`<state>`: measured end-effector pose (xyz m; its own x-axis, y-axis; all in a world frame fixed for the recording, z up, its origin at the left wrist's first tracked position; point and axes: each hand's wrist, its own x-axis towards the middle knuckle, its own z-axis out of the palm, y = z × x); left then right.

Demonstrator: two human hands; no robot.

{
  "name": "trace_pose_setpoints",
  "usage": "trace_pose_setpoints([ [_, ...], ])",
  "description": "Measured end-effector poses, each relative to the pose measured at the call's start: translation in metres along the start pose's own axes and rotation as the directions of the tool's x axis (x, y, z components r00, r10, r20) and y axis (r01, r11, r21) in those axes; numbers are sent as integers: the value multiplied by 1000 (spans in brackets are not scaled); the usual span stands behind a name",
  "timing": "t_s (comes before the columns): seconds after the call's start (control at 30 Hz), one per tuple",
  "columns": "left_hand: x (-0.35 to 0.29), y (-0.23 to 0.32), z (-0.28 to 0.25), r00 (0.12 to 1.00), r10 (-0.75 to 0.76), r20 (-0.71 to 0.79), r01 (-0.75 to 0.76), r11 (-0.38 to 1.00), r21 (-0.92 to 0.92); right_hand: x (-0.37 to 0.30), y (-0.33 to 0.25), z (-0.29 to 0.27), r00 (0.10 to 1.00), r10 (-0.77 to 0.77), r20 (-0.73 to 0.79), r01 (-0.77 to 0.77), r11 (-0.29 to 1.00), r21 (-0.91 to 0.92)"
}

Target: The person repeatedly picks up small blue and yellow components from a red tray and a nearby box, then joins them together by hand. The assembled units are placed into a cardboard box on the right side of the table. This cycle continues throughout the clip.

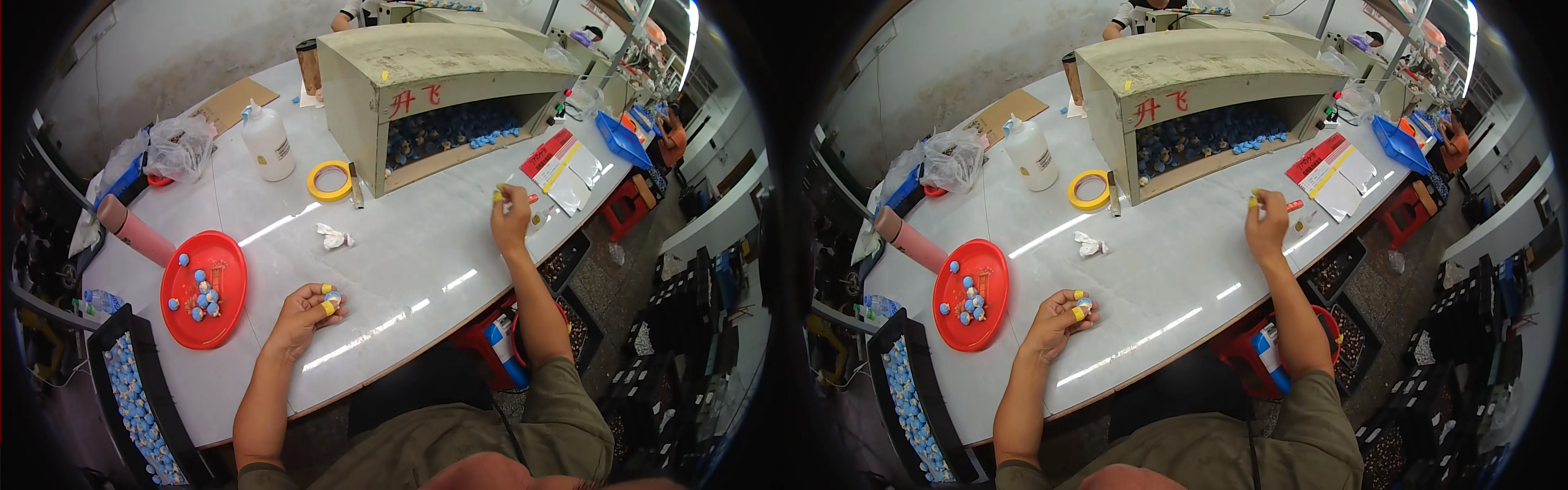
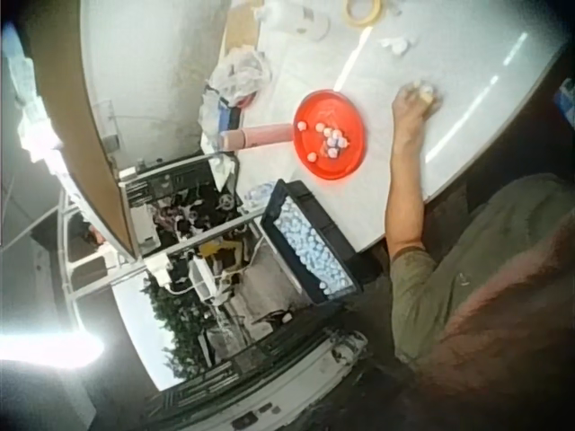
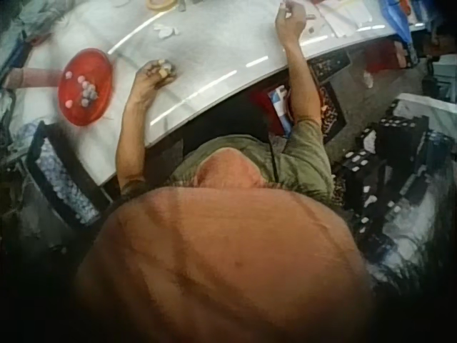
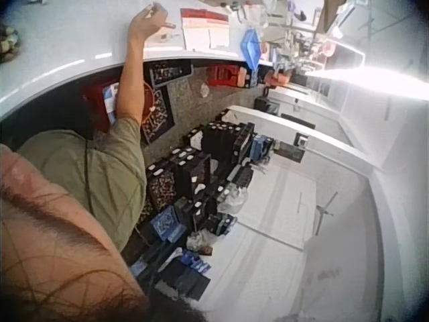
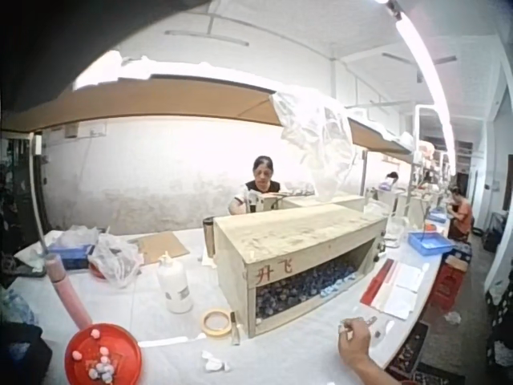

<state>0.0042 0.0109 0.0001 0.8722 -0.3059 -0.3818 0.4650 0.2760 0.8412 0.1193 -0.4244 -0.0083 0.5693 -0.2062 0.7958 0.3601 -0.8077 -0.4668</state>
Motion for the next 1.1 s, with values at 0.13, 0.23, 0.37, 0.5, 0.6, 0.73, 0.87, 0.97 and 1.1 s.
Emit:
trace_pose_setpoints([
  [0.13, 1, 0, -3, 1000, -10, 7, 10, 1000, -7, 45, 25, 73, 985, 84, 150, -73, 994, -79],
  [0.23, 1, 1, -3, 999, -33, -7, 33, 999, -21, 80, 33, 110, 954, 149, 260, -88, 969, -231],
  [0.37, 0, 2, -4, 999, -49, -15, 48, 998, -41, 98, 46, 138, 871, 256, 419, -17, 868, -496],
  [0.5, 1, 0, -4, 999, -41, 4, 41, 999, -27, 99, 55, 143, 871, 329, 364, -88, 836, -542],
  [0.6, 1, -2, -4, 999, -4, -36, 2, 997, -73, 81, 50, 136, 948, 183, 260, -104, 952, -289],
  [0.73, -1, -5, -3, 989, 97, -113, -109, 988, -110, 39, -30, 115, 650, 453, 610, -750, 513, 418],
  [0.87, 5, -12, -2, 974, 189, -126, -205, 971, -123, -5, -160, 74, 237, -13, 971, -971, 3, 237],
  [0.97, 7, -13, -6, 969, 220, -113, -238, 951, -195, -34, -210, 78, 133, -195, 972, -989, 36, 143],
  [1.1, 12, -18, -16, 954, 275, -117, -295, 931, -216, -58, -238, 95, 148, -142, 979, -976, 140, 168],
])
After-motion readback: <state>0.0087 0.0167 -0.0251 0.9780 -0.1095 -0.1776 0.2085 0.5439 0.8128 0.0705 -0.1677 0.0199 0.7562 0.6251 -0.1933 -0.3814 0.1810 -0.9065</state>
